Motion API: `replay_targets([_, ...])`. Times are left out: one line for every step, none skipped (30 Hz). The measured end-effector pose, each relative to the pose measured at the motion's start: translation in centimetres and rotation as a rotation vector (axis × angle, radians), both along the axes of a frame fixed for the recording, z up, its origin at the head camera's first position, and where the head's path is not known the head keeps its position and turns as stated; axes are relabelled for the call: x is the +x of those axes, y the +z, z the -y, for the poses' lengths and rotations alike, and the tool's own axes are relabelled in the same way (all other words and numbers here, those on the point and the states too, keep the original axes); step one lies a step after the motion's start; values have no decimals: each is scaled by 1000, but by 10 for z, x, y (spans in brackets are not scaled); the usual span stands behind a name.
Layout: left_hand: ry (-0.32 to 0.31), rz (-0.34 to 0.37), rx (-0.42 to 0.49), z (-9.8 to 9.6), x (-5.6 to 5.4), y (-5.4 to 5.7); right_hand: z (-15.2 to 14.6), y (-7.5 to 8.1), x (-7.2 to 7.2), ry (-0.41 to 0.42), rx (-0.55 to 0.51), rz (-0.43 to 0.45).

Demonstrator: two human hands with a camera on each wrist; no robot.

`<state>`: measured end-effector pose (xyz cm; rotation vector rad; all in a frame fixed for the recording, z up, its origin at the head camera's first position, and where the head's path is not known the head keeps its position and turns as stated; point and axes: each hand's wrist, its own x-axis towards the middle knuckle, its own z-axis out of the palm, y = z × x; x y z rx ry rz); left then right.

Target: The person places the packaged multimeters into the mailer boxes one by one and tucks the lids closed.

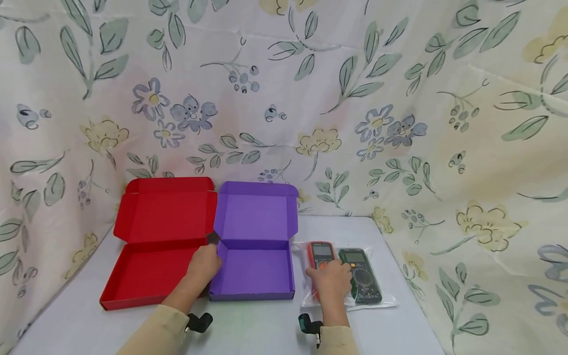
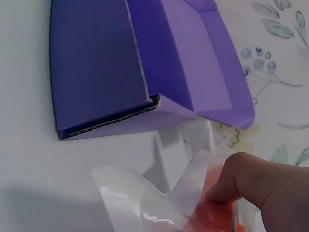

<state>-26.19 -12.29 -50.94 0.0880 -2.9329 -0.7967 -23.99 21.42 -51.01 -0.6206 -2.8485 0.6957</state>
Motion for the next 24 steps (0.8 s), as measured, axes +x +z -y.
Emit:
replay_targets([1, 2, 0, 0, 0, 0, 0, 1, 1, 6, 0, 1])
replay_targets([2, 6, 2, -1, 0, 0, 0, 3, 2, 13, 1, 0])
replay_targets([3, 8, 4, -1, -1, -1, -1, 5, 2, 19, 3, 1])
replay_targets([3, 10, 3, -1, -1, -1, -1, 7, 4, 24, 5, 2])
replay_targets([5, 11, 4, -1, -1, -1, -1, 9, 4, 31, 8, 2])
replay_targets([5, 12, 4, -1, -1, -1, -2, 11, 5, 34, 9, 4])
replay_targets([5, 11, 6, -1, -1, -1, -2, 13, 7, 36, 12, 6])
replay_targets([3, 10, 5, -1, -1, -1, -2, 15, 8, 37, 12, 5])
replay_targets([1, 6, 3, 0, -1, -1, -3, 17, 9, 39, 12, 5])
replay_targets([-1, 4, 2, 0, -1, -1, -3, 18, 10, 42, 12, 5])
replay_targets([0, 3, 2, 0, -1, -1, -3, 19, 11, 45, 13, 4])
replay_targets([0, 3, 3, 0, -1, -1, -3, 21, 12, 48, 13, 2])
replay_targets([1, 1, 4, 1, -1, -1, -3, 22, 13, 55, 15, -1])
replay_targets([3, 1, 2, 1, -1, -1, -3, 24, 13, 64, 18, -5])
replay_targets([5, 0, 2, 1, -2, -1, -2, 25, 14, 73, 20, -9])
replay_targets([7, 0, 0, 1, -2, -1, -2, 27, 14, 82, 21, -13])
replay_targets([9, 4, 1, 1, -2, -1, -1, 28, 15, 92, 19, -18])
replay_targets([11, 9, 4, 1, -3, -1, 0, 30, 15, 101, 16, -21])
replay_targets([10, 8, 3, 1, -3, -1, 0, 31, 15, 111, 13, -25])
replay_targets([10, 13, 3, 1, -3, -2, 1, 33, 16, 120, 11, -25])
replay_targets([10, 16, 6, 0, -3, -2, 2, 35, 16, 128, 8, -25])
replay_targets([10, 20, 7, 0, -4, -2, 3, 36, 16, 136, 7, -23])
replay_targets([10, 23, 8, 0, -4, -2, 4, 38, 16, 146, 8, -23])
replay_targets([10, 22, 9, 0, -4, -3, 5, 39, 16, 158, 9, -25])
